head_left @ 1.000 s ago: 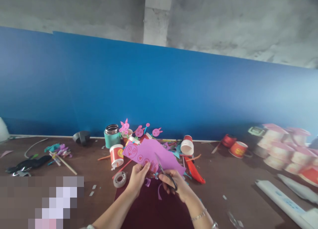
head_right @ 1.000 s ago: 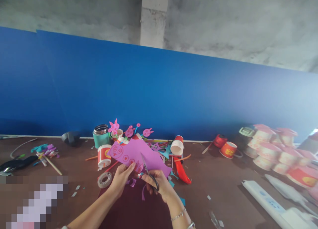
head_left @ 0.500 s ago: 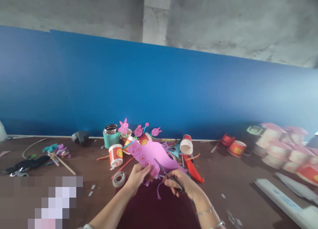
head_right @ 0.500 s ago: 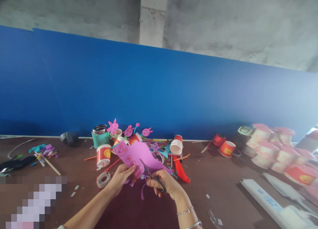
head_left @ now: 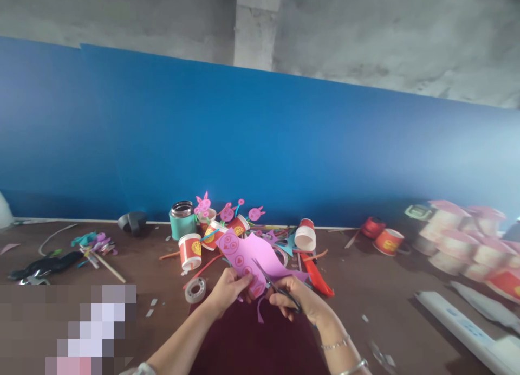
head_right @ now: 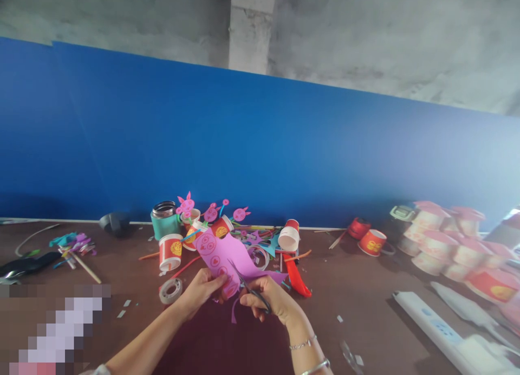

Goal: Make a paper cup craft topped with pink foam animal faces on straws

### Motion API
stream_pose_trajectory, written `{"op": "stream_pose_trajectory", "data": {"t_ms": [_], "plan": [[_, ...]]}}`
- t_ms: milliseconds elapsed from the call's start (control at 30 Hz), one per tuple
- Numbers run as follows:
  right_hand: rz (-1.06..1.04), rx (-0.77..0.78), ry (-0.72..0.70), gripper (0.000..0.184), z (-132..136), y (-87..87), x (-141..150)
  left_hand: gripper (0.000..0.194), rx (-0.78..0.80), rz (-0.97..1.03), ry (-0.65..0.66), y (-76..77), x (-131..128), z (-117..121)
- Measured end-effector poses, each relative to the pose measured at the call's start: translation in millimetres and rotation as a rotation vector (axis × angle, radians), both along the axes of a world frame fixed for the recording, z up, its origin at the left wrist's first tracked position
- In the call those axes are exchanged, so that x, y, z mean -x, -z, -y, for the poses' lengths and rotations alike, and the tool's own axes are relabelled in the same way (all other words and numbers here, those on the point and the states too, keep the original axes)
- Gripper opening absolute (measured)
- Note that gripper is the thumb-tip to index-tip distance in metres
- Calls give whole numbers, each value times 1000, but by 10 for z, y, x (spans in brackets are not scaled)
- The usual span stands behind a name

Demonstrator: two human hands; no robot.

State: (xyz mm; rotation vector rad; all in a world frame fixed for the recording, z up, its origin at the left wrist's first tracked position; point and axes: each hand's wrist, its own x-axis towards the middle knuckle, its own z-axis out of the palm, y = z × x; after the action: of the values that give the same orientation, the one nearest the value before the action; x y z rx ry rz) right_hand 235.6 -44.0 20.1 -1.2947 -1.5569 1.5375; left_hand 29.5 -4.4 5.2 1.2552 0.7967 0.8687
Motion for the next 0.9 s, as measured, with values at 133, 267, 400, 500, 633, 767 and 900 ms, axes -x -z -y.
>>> {"op": "stream_pose_trajectory", "data": {"t_ms": [133,267,400,500,633,767,900], "plan": [[35,32,-21,39,7,-36,-18,46,13,-3,48,-45,10,28],[36,57,-13,37,0,-46,-7,46,11,8,74,-76,9,51],[11,34,-11,34,6,-26,13,46,9,5,152,-100,-12,80],[3,15,-31,35,21,-32,16,48,19,4,135,-105,-34,102],[-17,17,-5,34,29,-50,26,49,38,16,24,-70,-60,91],[1,49,9,27,32,-48,52,42,77,193,-194,-37,-53,35],[-11,43,23,17,65,-49,80,39,130,327,-241,-24,-45,6]]}}
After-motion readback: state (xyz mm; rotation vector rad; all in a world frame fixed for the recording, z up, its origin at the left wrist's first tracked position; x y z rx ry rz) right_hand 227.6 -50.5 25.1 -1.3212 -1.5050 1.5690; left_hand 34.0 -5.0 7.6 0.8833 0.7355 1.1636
